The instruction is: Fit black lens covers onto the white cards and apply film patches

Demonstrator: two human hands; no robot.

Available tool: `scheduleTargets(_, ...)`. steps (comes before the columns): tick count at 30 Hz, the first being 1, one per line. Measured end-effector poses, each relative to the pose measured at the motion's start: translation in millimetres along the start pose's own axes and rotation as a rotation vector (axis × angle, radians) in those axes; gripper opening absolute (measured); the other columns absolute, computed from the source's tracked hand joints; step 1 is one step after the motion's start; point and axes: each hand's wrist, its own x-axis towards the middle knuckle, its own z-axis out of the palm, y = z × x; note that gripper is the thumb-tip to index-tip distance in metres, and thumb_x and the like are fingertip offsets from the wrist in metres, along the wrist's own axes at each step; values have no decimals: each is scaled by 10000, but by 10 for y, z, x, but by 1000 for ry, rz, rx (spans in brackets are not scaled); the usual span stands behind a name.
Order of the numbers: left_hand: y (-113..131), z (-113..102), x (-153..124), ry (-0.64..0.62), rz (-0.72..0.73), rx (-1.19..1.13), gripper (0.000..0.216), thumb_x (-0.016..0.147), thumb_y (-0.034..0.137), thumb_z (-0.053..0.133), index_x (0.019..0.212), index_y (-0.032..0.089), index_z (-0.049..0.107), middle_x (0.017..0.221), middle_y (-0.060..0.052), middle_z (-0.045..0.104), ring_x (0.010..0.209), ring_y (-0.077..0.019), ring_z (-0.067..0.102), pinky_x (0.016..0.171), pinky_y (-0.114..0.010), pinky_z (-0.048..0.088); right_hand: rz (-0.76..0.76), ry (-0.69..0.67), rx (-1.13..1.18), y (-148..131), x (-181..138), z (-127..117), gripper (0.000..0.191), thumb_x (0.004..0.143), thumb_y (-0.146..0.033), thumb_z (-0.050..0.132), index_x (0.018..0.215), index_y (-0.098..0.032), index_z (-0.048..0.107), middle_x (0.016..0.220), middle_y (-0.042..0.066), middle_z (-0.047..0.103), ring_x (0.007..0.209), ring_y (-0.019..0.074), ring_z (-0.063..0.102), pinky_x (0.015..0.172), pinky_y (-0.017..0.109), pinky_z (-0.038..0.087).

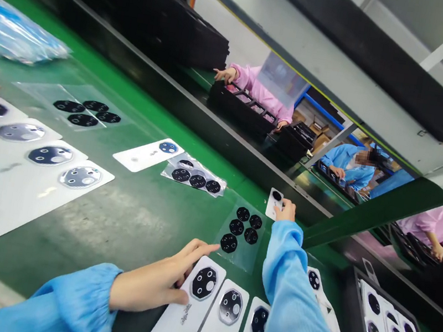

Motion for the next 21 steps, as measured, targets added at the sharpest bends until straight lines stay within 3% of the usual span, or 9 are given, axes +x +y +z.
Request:
scheduleTargets(4, -85, 5, -51, 22, -77, -385, 865, 645, 121, 602, 1384, 271, 178, 1112, -50, 456, 733, -119, 528, 674, -284, 441, -229, -340, -38, -216, -515, 148, 177, 844, -273, 596, 964, -143, 601, 975, 34, 614, 851, 155, 596, 764, 353, 499)
scheduleTargets(7, -71, -21, -112, 0, -112, -582, 850, 657, 142, 636, 1369, 237, 183, 991, -34, 579, 777, -151, 576, 719, -304, 423, -330, -494, -67, -353, -863, 258, 318, 602, -230, 798, 853, -193, 606, 874, -21, 580, 797, 135, 559, 735, 294, 471)
scheduleTargets(9, -35, -34, -152, 18, -108, -631, 811, 661, 156, 660, 1341, 225, 223, 990, -41, 611, 834, -181, 597, 752, -326, 427, -340, -509, -93, -411, -989, 288, 421, 506, -204, 832, 839, -214, 574, 884, -28, 536, 821, 145, 528, 717, 283, 446)
scheduleTargets(13, 20, -30, -208, 52, -74, -663, 714, 681, 199, 681, 1283, 201, 297, 1063, -81, 615, 945, -226, 598, 820, -371, 435, -309, -512, -135, -462, -1010, 297, 423, 507, -200, 810, 787, -213, 493, 857, -36, 465, 805, 147, 489, 679, 277, 399)
scheduleTargets(21, 25, -15, -247, 102, -95, -721, 676, 674, 219, 714, 1239, 197, 344, 1077, -85, 602, 959, -237, 603, 856, -403, 438, -272, -517, -137, -486, -1000, 307, 493, 478, -177, 798, 735, -228, 381, 793, -65, 411, 678, 114, 447, 600, 249, 362)
